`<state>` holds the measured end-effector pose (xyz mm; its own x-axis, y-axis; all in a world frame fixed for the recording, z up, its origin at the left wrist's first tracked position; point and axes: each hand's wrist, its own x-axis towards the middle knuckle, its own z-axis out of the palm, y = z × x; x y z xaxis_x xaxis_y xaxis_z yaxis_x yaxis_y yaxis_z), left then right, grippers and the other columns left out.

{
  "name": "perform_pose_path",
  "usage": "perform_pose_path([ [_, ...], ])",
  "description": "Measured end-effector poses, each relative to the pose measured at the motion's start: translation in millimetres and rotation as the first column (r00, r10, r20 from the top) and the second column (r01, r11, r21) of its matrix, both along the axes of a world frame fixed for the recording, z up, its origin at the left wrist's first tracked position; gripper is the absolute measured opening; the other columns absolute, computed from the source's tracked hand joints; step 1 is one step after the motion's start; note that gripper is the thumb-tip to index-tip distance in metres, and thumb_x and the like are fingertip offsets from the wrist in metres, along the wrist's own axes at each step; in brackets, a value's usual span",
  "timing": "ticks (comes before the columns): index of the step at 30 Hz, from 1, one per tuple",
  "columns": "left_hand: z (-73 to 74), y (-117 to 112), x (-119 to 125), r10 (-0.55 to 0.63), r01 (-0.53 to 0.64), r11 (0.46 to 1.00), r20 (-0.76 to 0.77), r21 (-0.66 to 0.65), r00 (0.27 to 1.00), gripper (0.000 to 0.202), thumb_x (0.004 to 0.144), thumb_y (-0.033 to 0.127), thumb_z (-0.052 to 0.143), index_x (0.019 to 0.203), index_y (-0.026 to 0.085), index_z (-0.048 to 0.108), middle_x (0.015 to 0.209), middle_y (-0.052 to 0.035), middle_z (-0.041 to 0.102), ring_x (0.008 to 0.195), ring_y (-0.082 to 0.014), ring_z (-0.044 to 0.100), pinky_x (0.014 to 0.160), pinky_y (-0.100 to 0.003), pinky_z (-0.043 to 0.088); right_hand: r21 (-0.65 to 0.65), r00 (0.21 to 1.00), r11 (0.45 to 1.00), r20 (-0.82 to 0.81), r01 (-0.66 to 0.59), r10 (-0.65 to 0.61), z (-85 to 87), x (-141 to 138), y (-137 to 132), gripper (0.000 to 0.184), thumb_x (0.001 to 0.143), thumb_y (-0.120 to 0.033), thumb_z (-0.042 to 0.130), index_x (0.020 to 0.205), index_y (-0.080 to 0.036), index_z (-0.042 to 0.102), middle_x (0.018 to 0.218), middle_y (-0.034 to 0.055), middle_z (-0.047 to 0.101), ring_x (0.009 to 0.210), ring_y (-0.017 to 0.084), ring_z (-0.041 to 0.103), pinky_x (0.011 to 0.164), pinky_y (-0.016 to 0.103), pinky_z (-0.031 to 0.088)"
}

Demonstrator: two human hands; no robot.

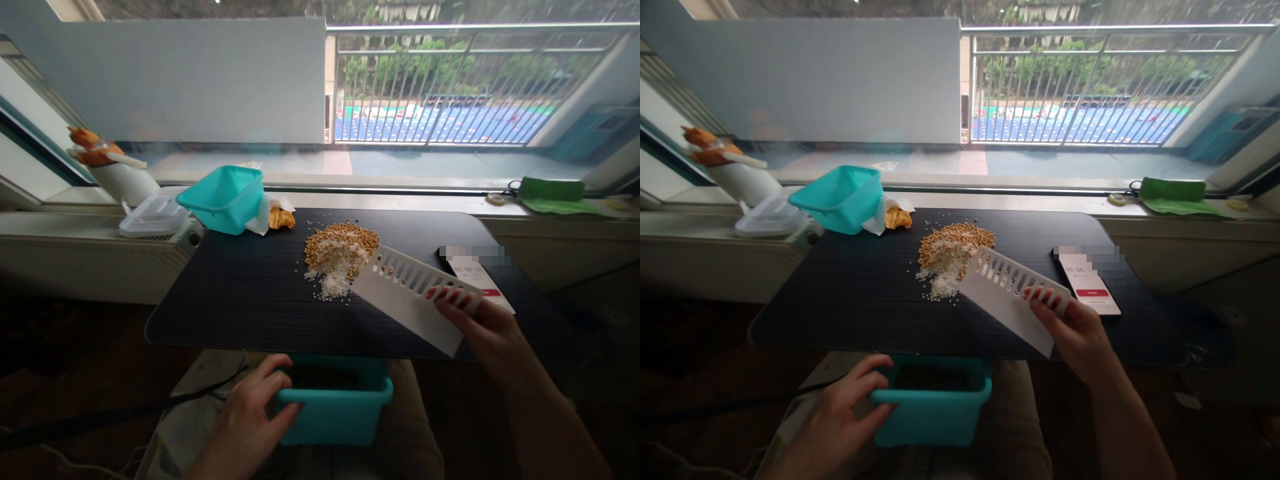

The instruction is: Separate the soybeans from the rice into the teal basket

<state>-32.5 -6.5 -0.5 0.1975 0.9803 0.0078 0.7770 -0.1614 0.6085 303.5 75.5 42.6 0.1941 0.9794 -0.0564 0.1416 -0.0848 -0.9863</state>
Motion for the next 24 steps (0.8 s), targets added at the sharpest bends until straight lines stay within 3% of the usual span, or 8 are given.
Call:
perform_pose_path([
  [2,1.6,2,7,-0.017,0.018,0.999,0.003,-0.037,1.000,0.009,0.075,0.015,0.062,0.072,0.023,0.063,0.115,-0.0034,0.068,0.094,-0.0213,0.070,0.081,-0.027,0.055,0.052,0.993,0.992,0.027,0.111,-0.112,-1.2,1,7,0.022,0.070,-0.045,0.078,0.082,-0.026,0.077,0.092,0.0028,0.077,0.092,0.023,0.068,0.086,0.033,0.052],
  [4,3.3,4,14,-0.032,0.033,0.997,0.009,-0.068,0.999,0.010,0.076,0.014,0.061,0.072,0.023,0.063,0.117,-0.0038,0.067,0.095,-0.0216,0.070,0.082,-0.028,0.055,0.061,0.991,0.989,0.025,0.132,-0.133,-2.3,0,15,0.024,0.070,-0.044,0.078,0.084,-0.024,0.078,0.089,0.0041,0.077,0.090,0.026,0.070,0.084,0.037,0.054],
  [8,5.3,6,19,-0.043,0.044,0.995,0.017,-0.088,0.999,0.010,0.075,0.013,0.062,0.072,0.023,0.063,0.119,-0.0039,0.066,0.098,-0.0223,0.069,0.083,-0.028,0.054,0.031,0.992,0.991,-0.006,0.127,-0.127,-4.9,-5,24,0.030,0.069,-0.045,0.078,0.087,-0.021,0.077,0.089,0.0056,0.077,0.090,0.029,0.070,0.086,0.042,0.054],
  [15,4.6,6,18,-0.032,0.032,0.995,-0.003,-0.097,0.999,0.010,0.075,0.013,0.063,0.074,0.023,0.063,0.119,-0.0040,0.066,0.101,-0.0228,0.068,0.086,-0.029,0.053,-0.007,0.991,0.997,-0.107,0.076,-0.076,-8.5,-5,27,0.029,0.065,-0.045,0.082,0.084,-0.023,0.078,0.090,0.0043,0.078,0.091,0.027,0.070,0.088,0.039,0.053],
  [24,5.7,5,18,-0.029,0.029,0.997,0.008,-0.077,1.000,0.011,0.074,0.013,0.063,0.073,0.023,0.065,0.117,-0.0034,0.067,0.098,-0.0225,0.070,0.084,-0.028,0.054,-0.019,0.996,0.999,-0.082,0.029,-0.030,-15.0,-7,35,0.034,0.067,-0.046,0.080,0.087,-0.020,0.078,0.090,0.0067,0.078,0.091,0.028,0.070,0.084,0.039,0.054],
])
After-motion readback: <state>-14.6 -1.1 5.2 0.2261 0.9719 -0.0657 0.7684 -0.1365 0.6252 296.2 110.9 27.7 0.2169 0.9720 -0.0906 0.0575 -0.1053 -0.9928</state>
